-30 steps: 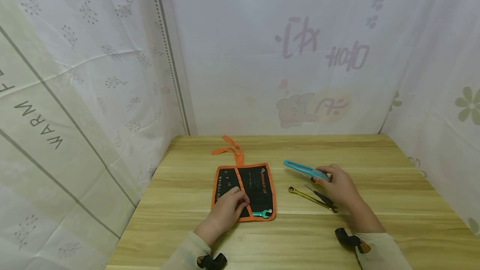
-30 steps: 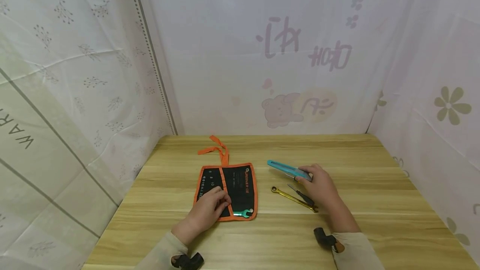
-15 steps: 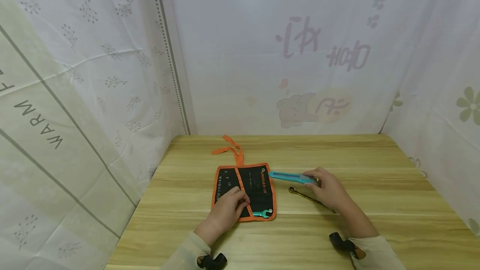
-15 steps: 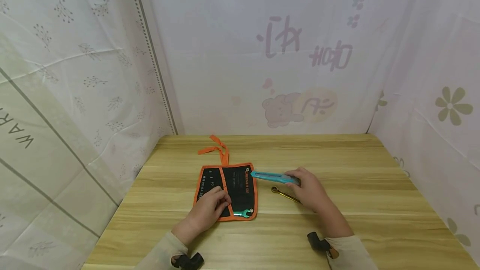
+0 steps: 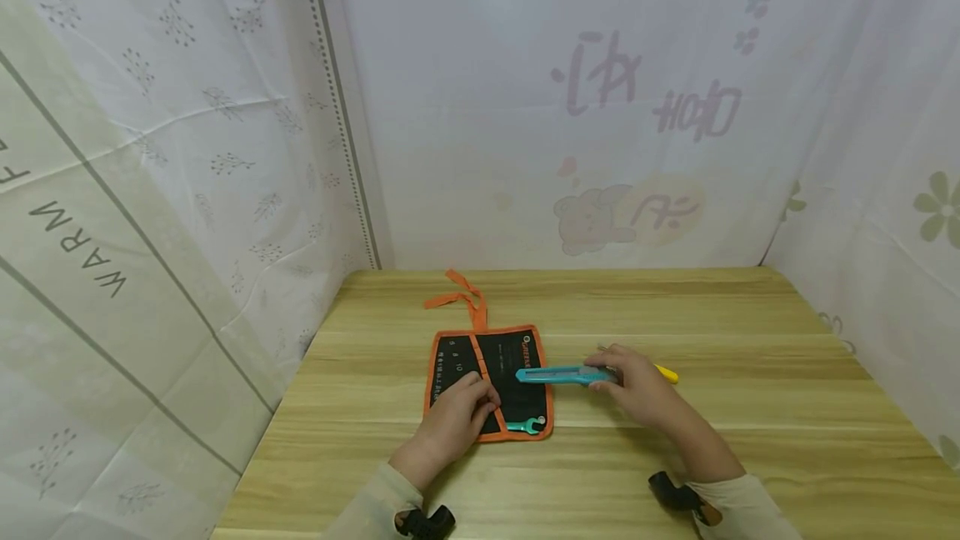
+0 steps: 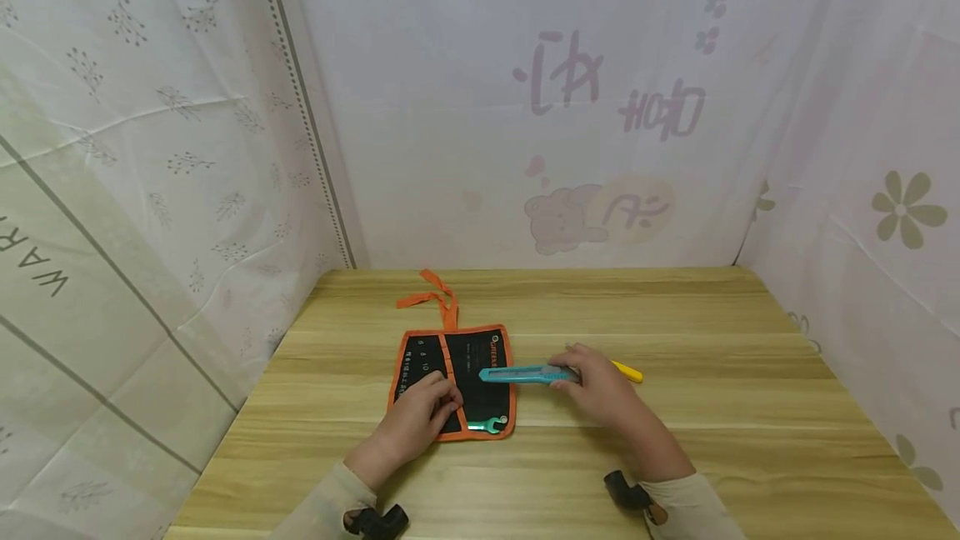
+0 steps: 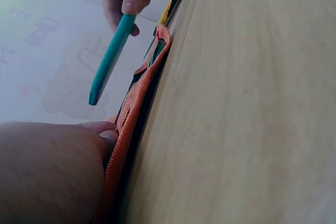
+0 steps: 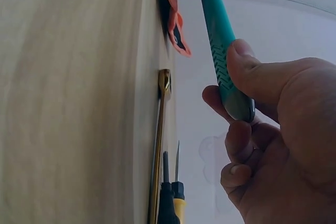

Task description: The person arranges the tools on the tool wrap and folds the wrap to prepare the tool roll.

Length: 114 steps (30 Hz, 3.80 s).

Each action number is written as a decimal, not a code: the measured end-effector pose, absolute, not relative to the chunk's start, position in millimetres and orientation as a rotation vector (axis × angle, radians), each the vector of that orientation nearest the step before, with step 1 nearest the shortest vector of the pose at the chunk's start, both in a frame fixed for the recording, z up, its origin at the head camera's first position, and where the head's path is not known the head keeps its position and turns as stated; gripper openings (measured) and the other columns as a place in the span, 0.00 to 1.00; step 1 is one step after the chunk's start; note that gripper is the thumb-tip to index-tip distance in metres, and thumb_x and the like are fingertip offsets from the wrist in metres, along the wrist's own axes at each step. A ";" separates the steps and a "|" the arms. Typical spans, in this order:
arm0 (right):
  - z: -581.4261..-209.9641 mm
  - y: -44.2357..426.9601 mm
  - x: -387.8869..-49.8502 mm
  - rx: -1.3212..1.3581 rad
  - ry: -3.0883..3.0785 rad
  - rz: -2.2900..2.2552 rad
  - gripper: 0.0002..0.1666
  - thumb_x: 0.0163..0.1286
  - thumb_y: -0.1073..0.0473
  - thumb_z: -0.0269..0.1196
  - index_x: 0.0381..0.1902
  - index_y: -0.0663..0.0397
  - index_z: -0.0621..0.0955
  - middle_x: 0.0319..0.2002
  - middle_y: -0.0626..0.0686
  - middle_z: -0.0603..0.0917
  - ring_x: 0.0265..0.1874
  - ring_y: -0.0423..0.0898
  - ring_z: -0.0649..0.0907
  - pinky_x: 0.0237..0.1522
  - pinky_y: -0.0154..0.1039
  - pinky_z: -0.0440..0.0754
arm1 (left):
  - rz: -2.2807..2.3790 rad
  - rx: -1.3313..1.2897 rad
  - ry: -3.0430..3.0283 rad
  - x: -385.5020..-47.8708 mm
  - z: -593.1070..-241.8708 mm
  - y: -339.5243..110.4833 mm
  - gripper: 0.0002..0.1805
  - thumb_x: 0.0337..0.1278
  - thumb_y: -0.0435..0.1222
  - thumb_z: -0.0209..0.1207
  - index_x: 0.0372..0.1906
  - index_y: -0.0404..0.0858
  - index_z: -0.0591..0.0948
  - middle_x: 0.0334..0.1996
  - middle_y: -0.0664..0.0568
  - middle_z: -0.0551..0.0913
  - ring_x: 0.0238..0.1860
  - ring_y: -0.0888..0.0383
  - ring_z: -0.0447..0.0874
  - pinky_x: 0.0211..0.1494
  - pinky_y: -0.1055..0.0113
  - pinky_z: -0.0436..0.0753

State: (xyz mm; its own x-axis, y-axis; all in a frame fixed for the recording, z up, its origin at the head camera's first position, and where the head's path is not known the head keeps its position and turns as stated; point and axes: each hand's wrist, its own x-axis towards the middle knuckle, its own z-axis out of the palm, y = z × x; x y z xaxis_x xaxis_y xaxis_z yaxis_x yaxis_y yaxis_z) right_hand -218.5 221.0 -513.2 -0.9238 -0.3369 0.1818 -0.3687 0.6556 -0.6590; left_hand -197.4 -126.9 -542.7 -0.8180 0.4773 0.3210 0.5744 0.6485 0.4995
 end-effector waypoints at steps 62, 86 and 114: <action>-523.9 195.2 -212.1 0.776 -2.946 1.107 0.18 0.73 0.56 0.71 0.58 0.41 0.83 0.49 0.37 0.79 0.43 0.38 0.78 0.46 0.37 0.80 | -0.909 -0.855 -2.699 -196.8 -544.6 -126.5 0.05 0.73 0.35 0.64 0.43 0.51 0.84 0.42 0.63 0.71 0.37 0.68 0.75 0.41 0.71 0.81; -523.1 185.2 -214.1 0.809 -2.983 1.065 0.16 0.73 0.55 0.72 0.56 0.39 0.85 0.47 0.36 0.80 0.42 0.38 0.78 0.46 0.40 0.81 | -0.908 -0.930 -2.647 -195.9 -543.6 -126.3 0.08 0.72 0.30 0.63 0.43 0.49 0.83 0.41 0.61 0.71 0.37 0.67 0.77 0.40 0.72 0.81; -521.7 174.9 -219.9 0.861 -2.999 0.977 0.21 0.73 0.58 0.71 0.63 0.45 0.85 0.45 0.39 0.77 0.36 0.39 0.76 0.38 0.37 0.78 | -0.895 -0.886 -2.601 -196.1 -545.3 -130.4 0.08 0.64 0.35 0.73 0.43 0.51 0.88 0.40 0.63 0.78 0.34 0.69 0.74 0.36 0.73 0.79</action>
State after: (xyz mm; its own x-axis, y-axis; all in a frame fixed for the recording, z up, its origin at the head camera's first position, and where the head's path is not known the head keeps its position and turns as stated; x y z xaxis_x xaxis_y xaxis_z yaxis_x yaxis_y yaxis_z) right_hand -219.9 174.9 -521.7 -0.8537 -0.5192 0.0401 -0.4431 0.6839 -0.5797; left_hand -196.1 -130.4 -545.3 -0.7837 0.4659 0.4109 0.6201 0.6262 0.4727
